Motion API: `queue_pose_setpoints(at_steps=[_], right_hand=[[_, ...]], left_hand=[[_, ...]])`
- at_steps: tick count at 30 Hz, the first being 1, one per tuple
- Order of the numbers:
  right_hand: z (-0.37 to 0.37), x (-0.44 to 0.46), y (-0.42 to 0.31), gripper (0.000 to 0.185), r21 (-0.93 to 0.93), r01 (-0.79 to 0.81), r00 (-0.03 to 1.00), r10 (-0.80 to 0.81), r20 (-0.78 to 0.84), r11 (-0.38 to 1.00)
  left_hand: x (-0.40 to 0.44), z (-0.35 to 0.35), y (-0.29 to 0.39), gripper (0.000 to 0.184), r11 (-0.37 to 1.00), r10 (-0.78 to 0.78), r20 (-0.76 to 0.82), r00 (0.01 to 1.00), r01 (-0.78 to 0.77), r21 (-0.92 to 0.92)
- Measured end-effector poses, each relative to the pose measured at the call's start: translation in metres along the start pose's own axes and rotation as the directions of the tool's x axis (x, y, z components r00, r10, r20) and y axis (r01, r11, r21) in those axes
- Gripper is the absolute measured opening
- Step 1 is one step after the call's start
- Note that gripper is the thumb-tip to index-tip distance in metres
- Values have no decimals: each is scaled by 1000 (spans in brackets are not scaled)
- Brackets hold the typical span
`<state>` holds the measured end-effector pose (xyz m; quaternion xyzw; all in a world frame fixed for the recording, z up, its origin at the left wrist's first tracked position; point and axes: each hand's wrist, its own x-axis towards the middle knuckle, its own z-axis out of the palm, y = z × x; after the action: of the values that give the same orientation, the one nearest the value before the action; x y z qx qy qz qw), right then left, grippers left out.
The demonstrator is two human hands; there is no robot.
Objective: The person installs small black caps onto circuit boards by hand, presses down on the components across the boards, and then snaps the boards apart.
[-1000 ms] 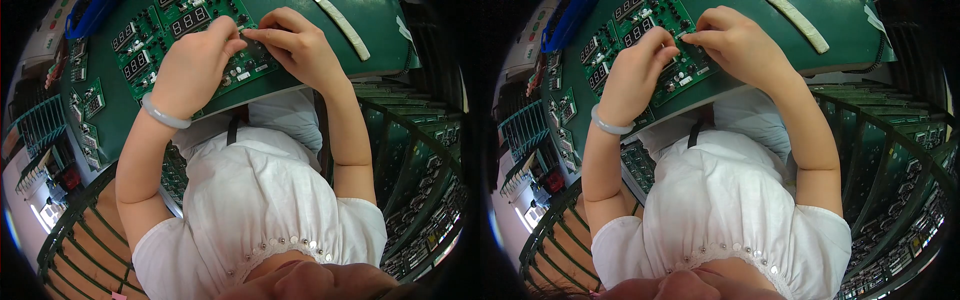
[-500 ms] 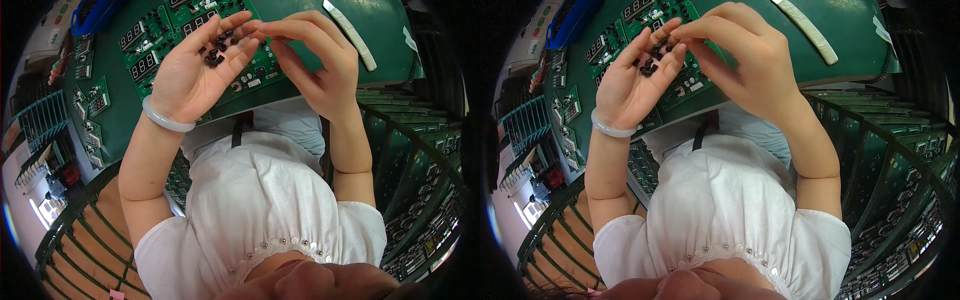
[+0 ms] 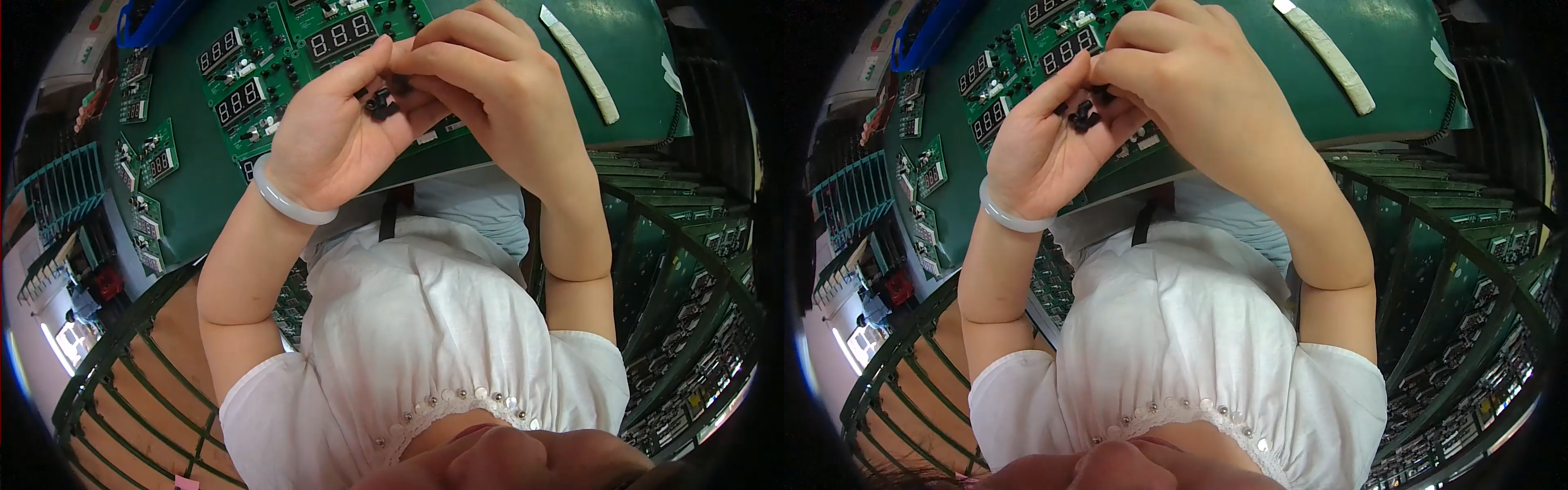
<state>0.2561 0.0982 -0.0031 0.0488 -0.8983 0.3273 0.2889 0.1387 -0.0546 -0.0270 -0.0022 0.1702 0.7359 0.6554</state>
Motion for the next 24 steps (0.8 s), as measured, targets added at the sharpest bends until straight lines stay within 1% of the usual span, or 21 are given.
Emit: queue_pose_setpoints(at_steps=[4, 5, 8, 9, 11, 13, 14, 15, 17, 20, 21, 23, 24], right_hand=[[-3, 7, 2, 19, 84, 60, 992, -69, 107, 995], [-5, 11, 3, 17, 79, 90, 981, -102, 164, 993], [-13, 24, 5, 14, 52, 172, 925, -179, 336, 984], [-14, 27, 6, 13, 59, 186, 906, -195, 377, 981], [-14, 34, 6, 13, 143, 170, 895, -214, 392, 975], [-4, 31, 6, 11, 189, 188, 922, -240, 305, 964], [-2, 31, 4, 11, 201, 163, 932, -217, 288, 966], [0, 31, 2, 10, 214, 139, 942, -195, 272, 967], [0, 31, -5, 9, 213, 15, 952, -79, 295, 977], [4, 32, 2, 7, 266, -73, 951, -13, 308, 961], [4, 32, 2, 9, 276, -95, 949, 4, 315, 956], [5, 32, -1, 9, 218, -151, 949, 80, 304, 964], [5, 32, -2, 9, 193, -179, 949, 118, 293, 965]], left_hand=[[-3, -1, -5, 37, 999, 10, -11, 1000, -10, 34], [-4, -2, -6, 37, 999, 7, -7, 1000, -7, 38], [-6, -1, -11, 40, 999, 9, 97, 995, -5, -44], [-8, 2, -11, 40, 1000, 12, 65, 998, -11, -23], [-12, 9, -10, 40, 1000, 25, 4, 1000, -25, 19], [-15, -1, -10, 40, 997, 14, 79, 997, -8, -77], [-16, -5, -10, 40, 992, 12, 115, 993, 3, -124], [-17, -6, -9, 40, 992, 29, 141, 990, -12, -123], [-17, -7, -9, 40, 991, 62, 190, 980, -38, -125], [-17, -14, -10, 38, 961, 68, 265, 962, 9, -278], [-19, -14, -10, 39, 963, 69, 225, 972, -6, -270], [-21, -13, -11, 42, 966, 67, 151, 986, -26, -257], [-23, -5, -10, 43, 985, 63, 50, 997, -54, -162]])
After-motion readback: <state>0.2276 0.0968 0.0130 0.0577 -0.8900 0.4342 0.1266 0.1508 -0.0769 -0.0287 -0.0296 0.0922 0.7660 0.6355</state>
